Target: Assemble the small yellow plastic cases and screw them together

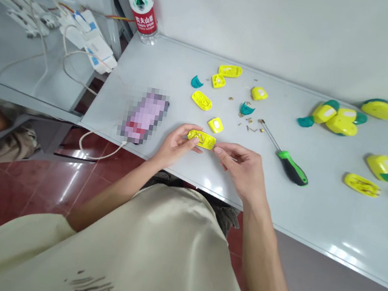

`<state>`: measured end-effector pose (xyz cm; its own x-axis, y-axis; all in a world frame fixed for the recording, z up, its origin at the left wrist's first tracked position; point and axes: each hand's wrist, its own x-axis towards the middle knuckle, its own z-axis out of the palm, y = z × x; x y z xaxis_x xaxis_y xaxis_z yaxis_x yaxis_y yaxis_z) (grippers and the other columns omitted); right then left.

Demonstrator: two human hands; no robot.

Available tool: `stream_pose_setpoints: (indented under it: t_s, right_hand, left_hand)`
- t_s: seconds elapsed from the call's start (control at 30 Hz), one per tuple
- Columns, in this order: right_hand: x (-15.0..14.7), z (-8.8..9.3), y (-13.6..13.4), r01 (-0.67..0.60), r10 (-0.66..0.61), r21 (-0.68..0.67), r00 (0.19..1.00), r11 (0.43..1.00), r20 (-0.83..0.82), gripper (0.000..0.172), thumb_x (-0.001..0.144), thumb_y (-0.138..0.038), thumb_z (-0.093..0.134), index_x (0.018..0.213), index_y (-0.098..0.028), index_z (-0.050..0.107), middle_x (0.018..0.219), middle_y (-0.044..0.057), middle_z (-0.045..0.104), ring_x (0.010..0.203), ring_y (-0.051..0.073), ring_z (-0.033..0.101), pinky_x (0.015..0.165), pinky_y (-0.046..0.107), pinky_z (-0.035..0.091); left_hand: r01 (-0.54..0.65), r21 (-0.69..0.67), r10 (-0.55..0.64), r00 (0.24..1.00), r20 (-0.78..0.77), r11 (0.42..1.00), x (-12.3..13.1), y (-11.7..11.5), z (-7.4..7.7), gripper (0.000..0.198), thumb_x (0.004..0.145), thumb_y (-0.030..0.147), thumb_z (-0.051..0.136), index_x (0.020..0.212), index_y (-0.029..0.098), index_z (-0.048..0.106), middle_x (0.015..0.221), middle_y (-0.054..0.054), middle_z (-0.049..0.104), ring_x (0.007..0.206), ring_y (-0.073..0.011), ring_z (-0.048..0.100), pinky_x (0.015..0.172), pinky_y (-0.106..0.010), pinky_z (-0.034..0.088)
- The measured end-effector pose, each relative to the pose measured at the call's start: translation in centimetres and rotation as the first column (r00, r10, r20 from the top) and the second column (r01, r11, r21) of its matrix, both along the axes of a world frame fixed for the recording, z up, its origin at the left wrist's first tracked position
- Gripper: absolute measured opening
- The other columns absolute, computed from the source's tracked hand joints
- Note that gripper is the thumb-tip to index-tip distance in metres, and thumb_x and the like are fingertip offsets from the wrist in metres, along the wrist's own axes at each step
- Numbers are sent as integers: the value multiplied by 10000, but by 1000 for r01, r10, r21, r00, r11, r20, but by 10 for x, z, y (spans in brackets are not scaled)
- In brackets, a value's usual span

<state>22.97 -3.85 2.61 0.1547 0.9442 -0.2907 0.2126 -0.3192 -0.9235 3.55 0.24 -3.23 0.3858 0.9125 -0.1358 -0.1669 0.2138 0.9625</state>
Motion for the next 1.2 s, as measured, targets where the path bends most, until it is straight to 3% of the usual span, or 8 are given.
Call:
stream_pose_setpoints:
  t_s: [0.23, 0.63, 0.9, 1.07, 1.2]
  right_hand:
    - [-1, 4, 4, -51, 39, 95, 991, 994, 125, 176, 840, -370, 724, 915, -216, 762, 689, -5, 655, 547, 93, 488, 524, 260, 403]
    - [-1, 6, 6, -45, 29, 89, 984, 995, 174, 204, 796, -387, 761, 925, -233, 801, 664, -3, 666, 564, 110, 512, 540, 266, 419]
    - [-9, 10, 7, -70, 44, 73, 951, 995, 307, 167, 818, -359, 732, 899, -220, 777, 777, 23, 728, 577, 120, 545, 579, 285, 463]
    - [-7, 4, 10, -102, 53, 154, 955, 983, 292, 117, 834, -342, 707, 840, -230, 741, 1047, 53, 720, 692, 136, 600, 581, 288, 496]
    - [-9, -1, 11, -95, 39, 166, 949, 982, 314, 103, 818, -332, 720, 835, -235, 752, 1121, 77, 678, 751, 151, 629, 563, 292, 513]
  left_hand:
    - [24, -12, -23, 999, 31, 1000, 2, -1, 3, 473, 858, 502, 687, 1195, 203, 543, 1192, -78, 661, 879, -164, 745, 809, -303, 632]
    - [28, -8, -28, 999, 46, 1000, 3, -2, 5, 451, 862, 489, 687, 1172, 198, 534, 1158, -71, 665, 877, -166, 750, 786, -296, 638]
    - [27, 20, -29, 998, 56, 999, 4, -3, 0, 434, 878, 488, 666, 1169, 219, 488, 1187, -54, 639, 902, -151, 738, 813, -299, 634]
    - [26, 34, -27, 998, 51, 999, 3, -4, 1, 436, 886, 469, 663, 1210, 222, 508, 1170, -54, 650, 912, -154, 739, 830, -301, 630]
    - [38, 33, -38, 999, 10, 999, 3, -4, 1, 454, 893, 476, 651, 1256, 228, 537, 1194, -66, 667, 940, -156, 730, 857, -300, 620]
